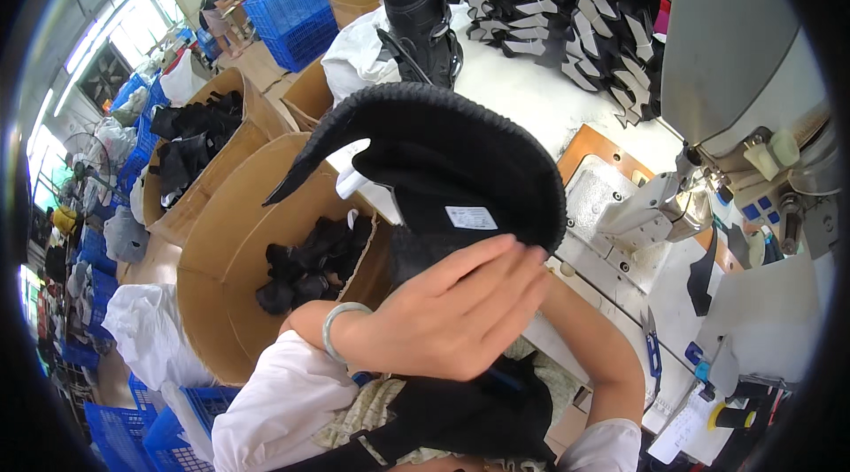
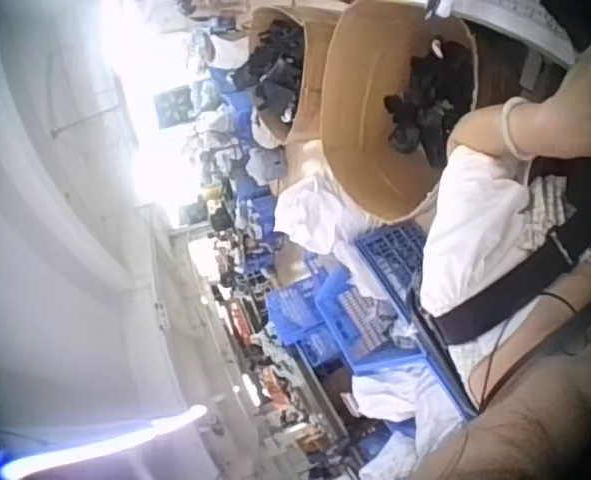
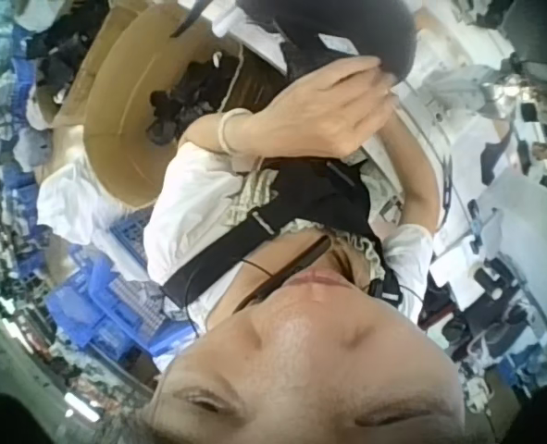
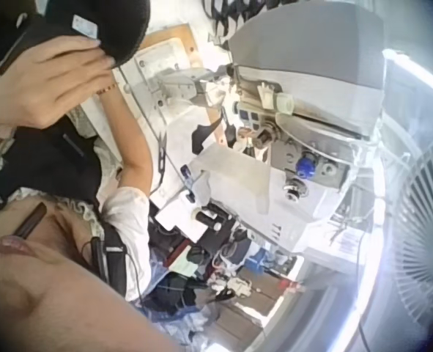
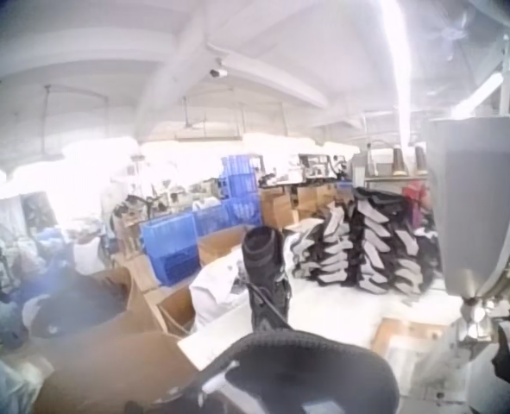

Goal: The person turns and handles a boot piece, places it away, and retrieves another boot piece from a container. The person then positions the boot piece under a sewing machine needle and stitches along the edges, guiding the material with both hands.

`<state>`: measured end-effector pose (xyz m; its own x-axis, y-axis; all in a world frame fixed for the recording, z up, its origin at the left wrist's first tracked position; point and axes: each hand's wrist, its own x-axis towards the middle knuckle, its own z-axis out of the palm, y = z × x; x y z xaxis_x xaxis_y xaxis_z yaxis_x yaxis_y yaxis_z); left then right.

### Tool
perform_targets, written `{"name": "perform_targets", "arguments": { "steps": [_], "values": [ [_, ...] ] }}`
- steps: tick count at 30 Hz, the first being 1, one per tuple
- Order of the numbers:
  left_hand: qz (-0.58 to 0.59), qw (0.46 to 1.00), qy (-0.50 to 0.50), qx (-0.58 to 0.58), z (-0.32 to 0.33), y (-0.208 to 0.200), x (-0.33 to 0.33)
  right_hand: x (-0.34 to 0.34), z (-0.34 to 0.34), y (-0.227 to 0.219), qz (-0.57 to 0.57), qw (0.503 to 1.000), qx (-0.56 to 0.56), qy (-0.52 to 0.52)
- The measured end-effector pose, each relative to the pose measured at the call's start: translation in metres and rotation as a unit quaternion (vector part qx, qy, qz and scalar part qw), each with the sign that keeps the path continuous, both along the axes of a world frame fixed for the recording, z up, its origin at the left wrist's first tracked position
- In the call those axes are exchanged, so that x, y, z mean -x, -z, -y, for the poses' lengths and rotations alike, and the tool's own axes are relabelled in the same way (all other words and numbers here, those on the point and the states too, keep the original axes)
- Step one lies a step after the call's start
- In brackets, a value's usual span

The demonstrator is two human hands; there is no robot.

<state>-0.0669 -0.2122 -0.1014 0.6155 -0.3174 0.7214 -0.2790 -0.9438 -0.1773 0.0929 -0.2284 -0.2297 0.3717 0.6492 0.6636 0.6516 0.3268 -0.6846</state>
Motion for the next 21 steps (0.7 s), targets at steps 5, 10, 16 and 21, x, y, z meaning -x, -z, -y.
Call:
{"name": "perform_targets", "arguments": {
  "steps": [5, 10, 16, 21],
  "values": [
    [0.214, 0.945, 0.244, -0.036, -0.007, 0.01, -0.009, -0.002, 0.003, -0.021, -0.115, 0.983, 0.031, 0.141],
    [0.23, 0.947, -0.119, 0.19, -0.047, 0.022, 0.001, -0.018, 0.008, -0.05, -0.289, 0.951, -0.076, 0.075],
    [0.065, 0.911, -0.337, 0.227, -0.089, 0.036, -0.004, -0.021, 0.004, -0.055, -0.419, 0.904, -0.082, 0.001],
    [-0.024, 0.897, -0.295, 0.327, -0.098, 0.053, -0.004, -0.022, 0.004, -0.052, -0.448, 0.888, -0.103, 0.023]
  ]
}}
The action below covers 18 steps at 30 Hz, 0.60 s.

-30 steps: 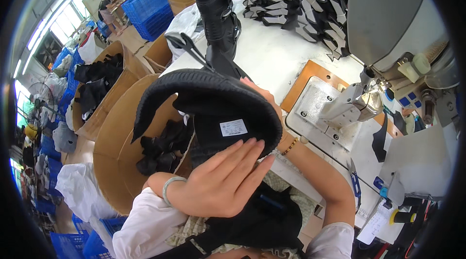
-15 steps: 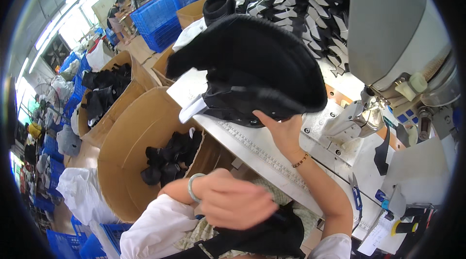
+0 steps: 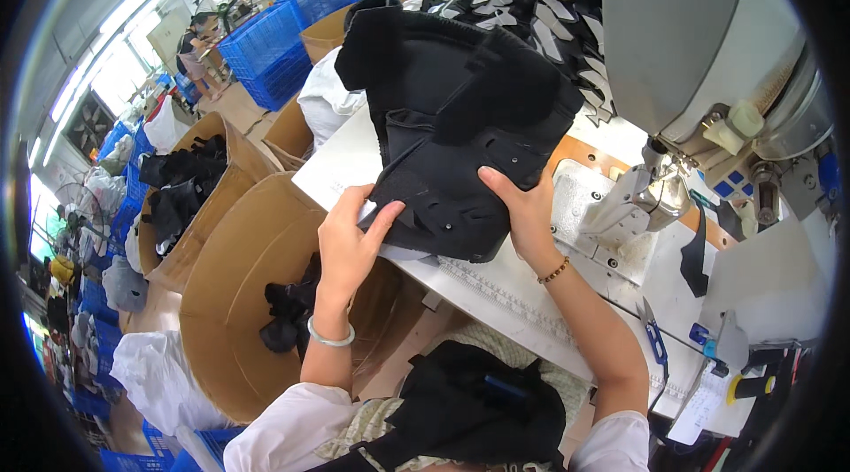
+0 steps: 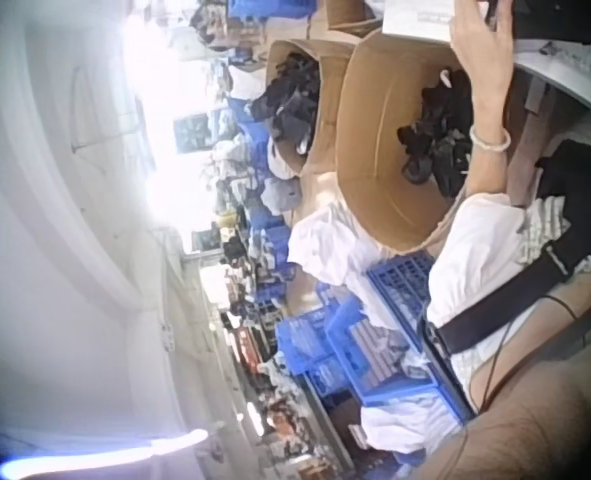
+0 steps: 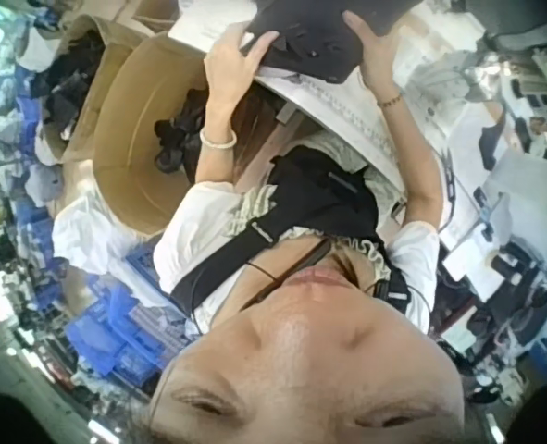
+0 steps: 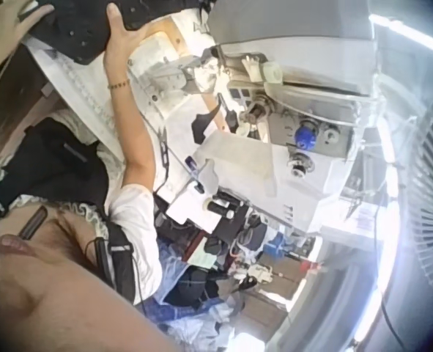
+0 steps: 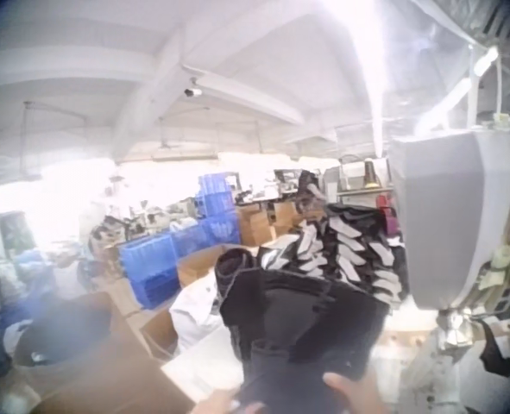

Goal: The person turns and handles a boot piece, places it away, and retrieves another boot piece from a container. The person then positions the boot piece under a sewing machine needle and stitches along the edges, guiding the material with both hands.

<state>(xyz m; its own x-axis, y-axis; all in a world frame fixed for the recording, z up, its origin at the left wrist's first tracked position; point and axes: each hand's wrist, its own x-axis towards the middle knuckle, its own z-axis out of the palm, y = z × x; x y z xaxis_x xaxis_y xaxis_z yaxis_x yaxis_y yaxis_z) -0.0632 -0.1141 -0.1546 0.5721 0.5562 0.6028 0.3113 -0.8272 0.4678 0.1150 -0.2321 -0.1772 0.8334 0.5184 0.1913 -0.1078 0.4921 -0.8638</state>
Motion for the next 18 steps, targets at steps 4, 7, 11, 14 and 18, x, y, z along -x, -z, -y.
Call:
{"name": "perform_targets", "arguments": {
  "steps": [4, 7, 11, 14, 18],
  "values": [
    [0.077, 0.988, 0.059, 0.118, -0.009, 0.014, -0.009, -0.001, 0.001, 0.001, 0.019, 1.0, 0.021, 0.009],
    [0.084, 0.981, 0.071, 0.162, -0.012, 0.019, -0.011, -0.003, 0.001, 0.002, 0.024, 0.999, 0.032, 0.016],
    [0.094, 0.975, 0.072, 0.189, -0.012, 0.018, -0.008, -0.003, 0.002, 0.003, 0.038, 0.998, 0.046, 0.022],
    [0.084, 0.97, 0.087, 0.21, -0.011, 0.014, -0.004, -0.003, 0.002, 0.001, 0.059, 0.997, 0.056, 0.013],
    [0.085, 0.962, 0.102, 0.239, -0.007, 0.008, 0.001, 0.0, 0.003, -0.005, 0.107, 0.992, 0.059, 0.03]
  ]
}}
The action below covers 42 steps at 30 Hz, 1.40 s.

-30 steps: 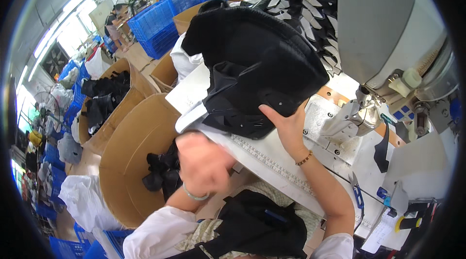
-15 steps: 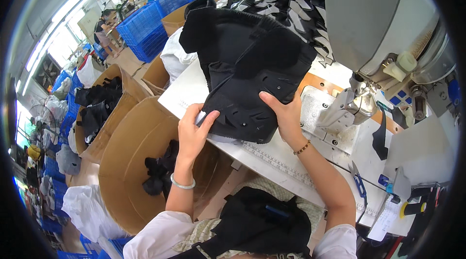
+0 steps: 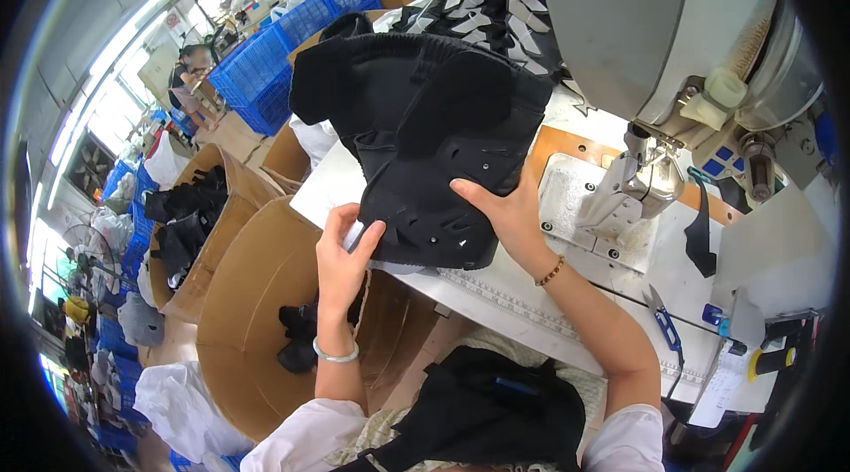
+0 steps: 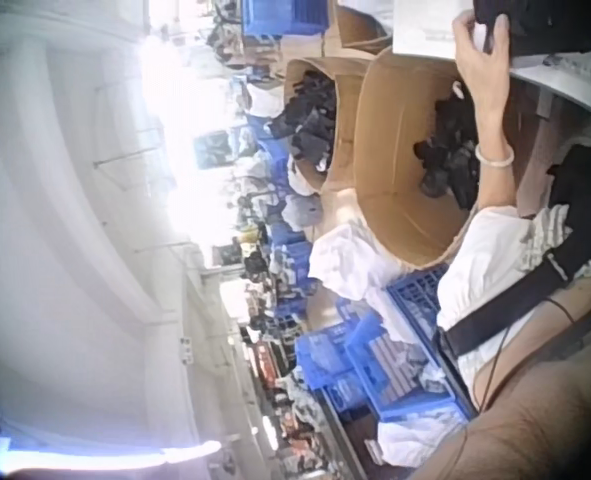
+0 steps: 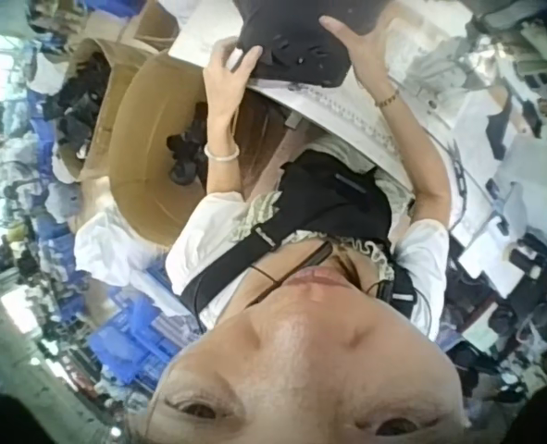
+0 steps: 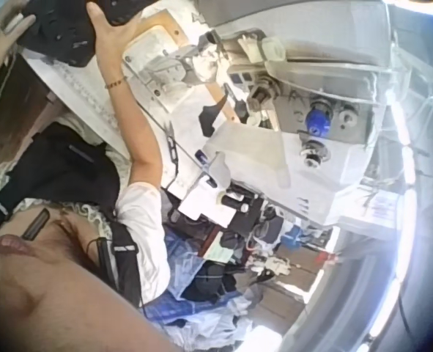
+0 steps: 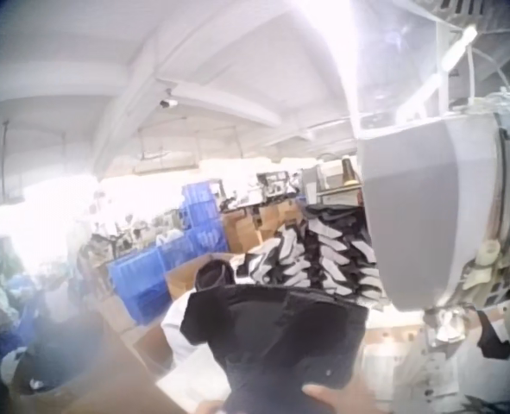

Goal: The person turns and handles a boot piece, places it away, and retrieves another boot piece from a container. The person then positions the boot piece under a sewing machine needle and stitches along the edges, guiding the material with both hands.

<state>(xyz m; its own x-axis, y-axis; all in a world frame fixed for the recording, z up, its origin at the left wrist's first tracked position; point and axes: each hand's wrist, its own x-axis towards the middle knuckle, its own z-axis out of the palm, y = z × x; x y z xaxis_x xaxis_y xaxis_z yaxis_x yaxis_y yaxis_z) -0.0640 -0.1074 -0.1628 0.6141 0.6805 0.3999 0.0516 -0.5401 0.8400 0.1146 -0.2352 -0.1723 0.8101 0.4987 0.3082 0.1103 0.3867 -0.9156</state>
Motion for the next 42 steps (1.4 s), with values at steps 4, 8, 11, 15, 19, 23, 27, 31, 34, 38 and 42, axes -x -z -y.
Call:
{"name": "perform_targets", "arguments": {
  "steps": [4, 8, 11, 15, 19, 23, 27, 31, 34, 38, 42],
  "values": [
    [0.046, 0.999, -0.008, 0.018, -0.006, -0.021, 0.003, 0.008, 0.003, -0.009, -0.002, 1.0, -0.003, -0.008],
    [0.133, 0.987, -0.038, -0.085, -0.025, -0.06, -0.008, 0.018, 0.005, -0.017, 0.009, 1.0, -0.002, -0.006],
    [0.202, 0.975, 0.016, -0.095, -0.038, -0.087, -0.031, 0.026, 0.008, -0.02, 0.051, 0.999, -0.004, -0.011],
    [0.275, 0.958, 0.044, -0.062, -0.038, -0.102, -0.047, 0.032, 0.013, -0.017, 0.096, 0.994, -0.021, -0.044],
    [0.415, 0.898, 0.072, 0.125, -0.038, -0.104, -0.054, 0.03, 0.016, -0.012, 0.126, 0.991, -0.012, -0.039],
    [0.442, 0.875, 0.095, 0.174, -0.045, -0.1, -0.046, 0.023, 0.016, -0.006, 0.153, 0.985, -0.014, -0.073],
    [0.445, 0.873, 0.087, 0.18, -0.04, -0.1, -0.036, 0.02, 0.016, -0.001, 0.178, 0.98, -0.005, -0.084],
    [0.344, 0.927, -0.099, -0.114, -0.002, -0.09, -0.014, 0.008, 0.0, -0.006, 0.23, 0.973, -0.021, -0.011],
    [0.22, 0.828, -0.075, -0.509, 0.029, -0.071, -0.01, -0.006, -0.003, -0.014, 0.056, 0.998, 0.021, -0.007],
    [0.15, 0.772, -0.02, -0.618, 0.06, -0.024, -0.041, -0.015, 0.004, -0.017, -0.204, 0.958, 0.013, -0.201],
    [0.093, 0.763, -0.032, -0.639, 0.066, 0.014, -0.057, -0.019, 0.002, -0.021, -0.238, 0.946, 0.186, -0.122]
  ]
}}
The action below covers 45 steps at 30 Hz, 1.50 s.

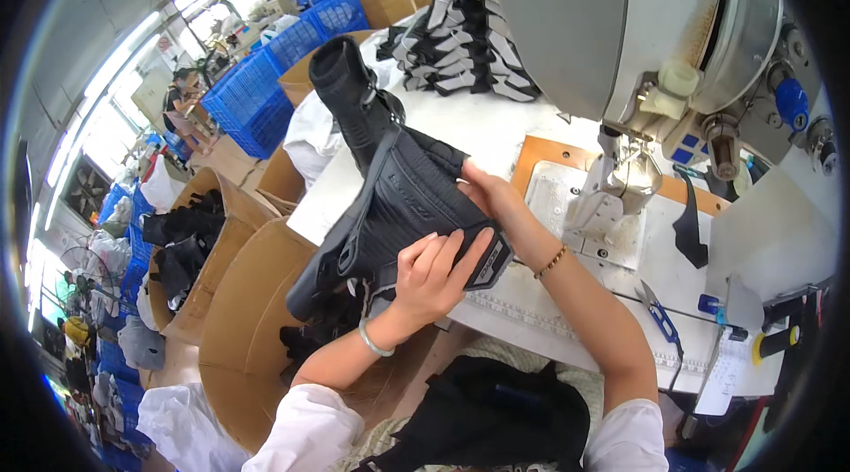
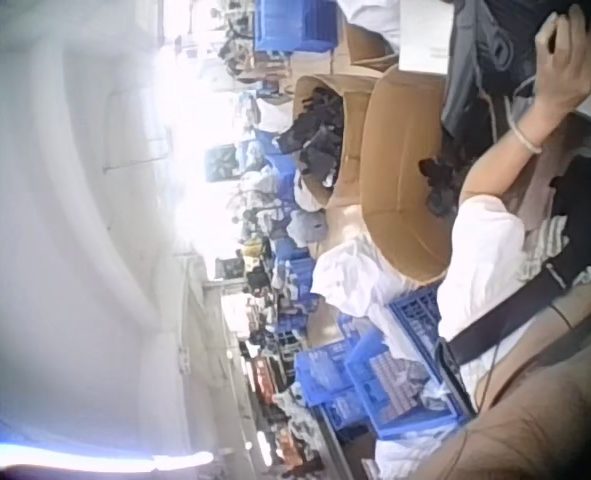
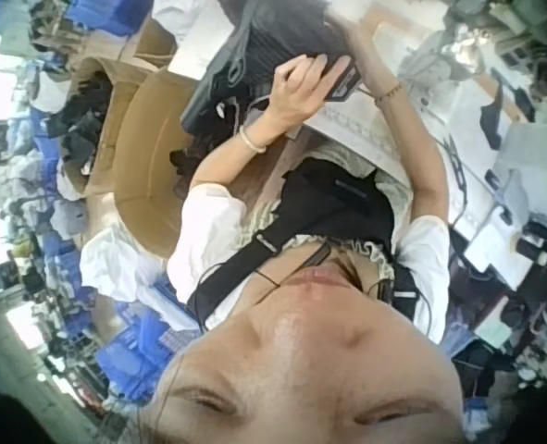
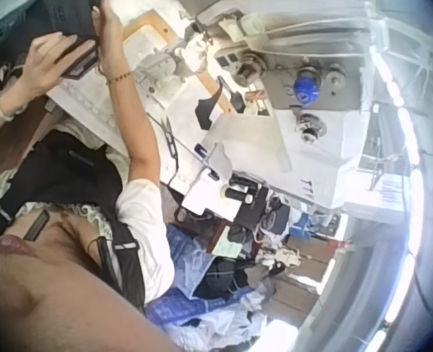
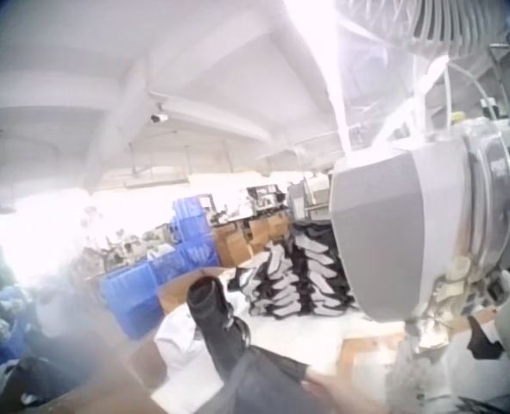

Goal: The person turns and handles a boot piece, places it away, and retrieves another boot piece from a container. The person then positions the boot piece under a sewing machine needle and stitches along the edges, guiding the material with both hands.

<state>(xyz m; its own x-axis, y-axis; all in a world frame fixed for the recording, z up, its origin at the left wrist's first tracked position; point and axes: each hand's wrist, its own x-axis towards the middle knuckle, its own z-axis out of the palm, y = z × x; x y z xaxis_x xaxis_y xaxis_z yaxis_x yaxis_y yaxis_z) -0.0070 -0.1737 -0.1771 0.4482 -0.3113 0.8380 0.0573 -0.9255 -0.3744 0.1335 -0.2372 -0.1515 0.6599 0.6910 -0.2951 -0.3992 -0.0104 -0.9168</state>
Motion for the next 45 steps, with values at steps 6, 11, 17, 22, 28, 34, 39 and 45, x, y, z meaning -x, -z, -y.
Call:
{"name": "perform_targets", "arguments": {
  "steps": [6, 11, 17, 22, 28, 34, 39, 45],
  "values": [
    [-0.008, 0.999, 0.019, 0.025, 0.0, 0.02, -0.004, 0.0, 0.01, -0.001, 0.048, 0.992, -0.077, -0.089],
    [-0.008, 0.999, 0.031, 0.031, -0.002, 0.018, -0.003, -0.007, 0.006, 0.01, 0.035, 0.997, -0.024, -0.067],
    [-0.041, 0.99, 0.135, 0.023, -0.011, 0.018, 0.014, -0.007, 0.005, 0.043, -0.102, 0.985, -0.134, -0.035],
    [-0.036, 0.988, 0.15, 0.013, -0.016, 0.027, 0.021, -0.014, 0.005, 0.059, 0.164, 0.986, 0.002, -0.021],
    [-0.075, 0.954, 0.255, 0.139, -0.017, 0.035, 0.018, -0.01, 0.035, 0.026, 0.287, 0.957, -0.024, 0.047],
    [-0.064, 0.925, 0.245, 0.284, -0.022, 0.005, 0.03, -0.002, 0.049, 0.01, 0.298, 0.954, -0.009, 0.026],
    [0.046, 0.862, 0.21, 0.458, -0.044, -0.045, 0.034, 0.005, 0.039, 0.005, 0.581, 0.811, -0.066, -0.001],
    [0.143, 0.702, 0.274, 0.641, -0.088, -0.09, 0.035, 0.017, 0.013, 0.004, 0.364, 0.924, -0.015, -0.115]
  ]
}}
